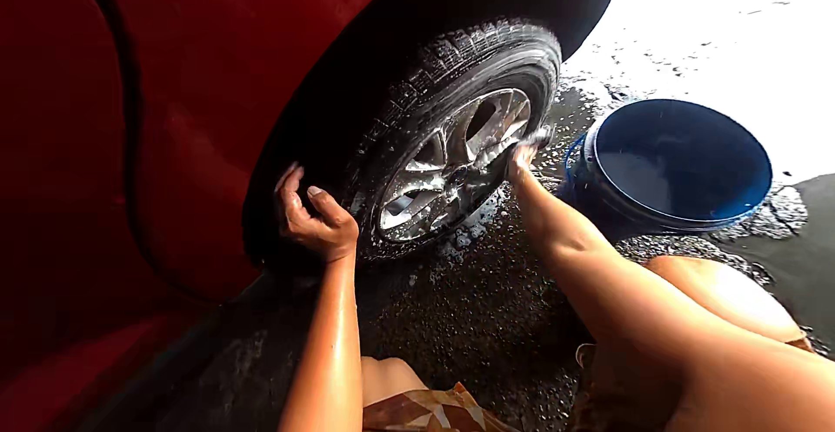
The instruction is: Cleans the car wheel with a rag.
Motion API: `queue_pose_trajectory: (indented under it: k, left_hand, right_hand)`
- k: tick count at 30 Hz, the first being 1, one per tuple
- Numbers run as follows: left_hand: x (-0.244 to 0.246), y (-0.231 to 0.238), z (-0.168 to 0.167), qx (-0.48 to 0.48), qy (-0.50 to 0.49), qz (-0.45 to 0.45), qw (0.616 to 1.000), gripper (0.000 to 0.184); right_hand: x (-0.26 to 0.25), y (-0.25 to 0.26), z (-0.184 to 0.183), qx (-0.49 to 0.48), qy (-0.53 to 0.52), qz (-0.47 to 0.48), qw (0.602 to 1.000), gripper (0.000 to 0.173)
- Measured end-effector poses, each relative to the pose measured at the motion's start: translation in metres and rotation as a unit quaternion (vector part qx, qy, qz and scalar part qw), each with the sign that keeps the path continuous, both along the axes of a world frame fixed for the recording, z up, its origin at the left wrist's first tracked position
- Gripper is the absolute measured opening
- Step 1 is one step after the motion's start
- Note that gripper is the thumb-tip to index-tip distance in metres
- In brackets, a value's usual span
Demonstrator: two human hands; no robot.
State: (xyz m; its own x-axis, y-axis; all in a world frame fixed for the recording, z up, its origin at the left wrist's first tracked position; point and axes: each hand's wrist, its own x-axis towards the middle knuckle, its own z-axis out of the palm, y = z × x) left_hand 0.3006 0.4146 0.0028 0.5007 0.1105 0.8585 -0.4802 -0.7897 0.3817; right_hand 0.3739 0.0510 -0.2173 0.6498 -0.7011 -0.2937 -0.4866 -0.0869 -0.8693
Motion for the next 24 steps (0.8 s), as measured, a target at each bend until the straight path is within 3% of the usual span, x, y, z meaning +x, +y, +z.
queue_pose_trajectory:
  k: [2, 3, 5, 8, 11, 13, 16, 18, 21, 24]
  left_hand:
    - [0.0, 0.0, 0.004, 0.013, 0.008, 0.001, 1.0, 0.041]
    - [0.001, -0.001, 0.006, 0.022, 0.007, 0.001, 1.0, 0.042]
    - [0.002, -0.002, 0.01, 0.04, 0.007, 0.006, 0.999, 0.042]
    - [0.001, -0.001, 0.017, 0.056, 0.037, 0.003, 0.998, 0.044]
    - [-0.007, 0.005, 0.025, 0.06, 0.118, -0.041, 0.99, 0.048]
    - [-0.016, 0.014, 0.031, 0.059, 0.164, -0.101, 0.98, 0.049]
    - [-0.025, 0.025, 0.042, 0.036, 0.239, -0.158, 0.957, 0.052]
    - [-0.028, 0.022, 0.049, -0.004, 0.272, -0.174, 0.946, 0.054]
    - [-0.026, 0.02, 0.046, -0.042, 0.259, -0.188, 0.946, 0.056]
    - [-0.025, 0.014, 0.026, -0.011, 0.201, -0.174, 0.964, 0.06]
  right_hand:
    - [-0.041, 0.055, -0.053, 0.17, 0.09, 0.111, 0.975, 0.05]
    - [-0.057, 0.094, -0.082, 0.199, 0.104, 0.147, 0.963, 0.049]
    - [-0.088, 0.176, -0.09, 0.308, 0.079, 0.128, 0.94, 0.044]
    - [-0.125, 0.262, -0.021, 0.536, 0.006, 0.085, 0.84, 0.042]
    - [-0.148, 0.279, 0.082, 0.682, -0.042, 0.155, 0.714, 0.033]
    - [-0.151, 0.269, 0.159, 0.703, -0.05, 0.212, 0.677, 0.03]
    - [-0.147, 0.225, 0.238, 0.643, -0.15, 0.326, 0.676, 0.03]
    - [-0.134, 0.184, 0.276, 0.597, -0.227, 0.323, 0.699, 0.034]
    - [-0.115, 0.11, 0.3, 0.495, -0.36, 0.21, 0.762, 0.03]
    - [-0.071, 0.031, 0.288, 0.335, -0.443, 0.029, 0.831, 0.03]
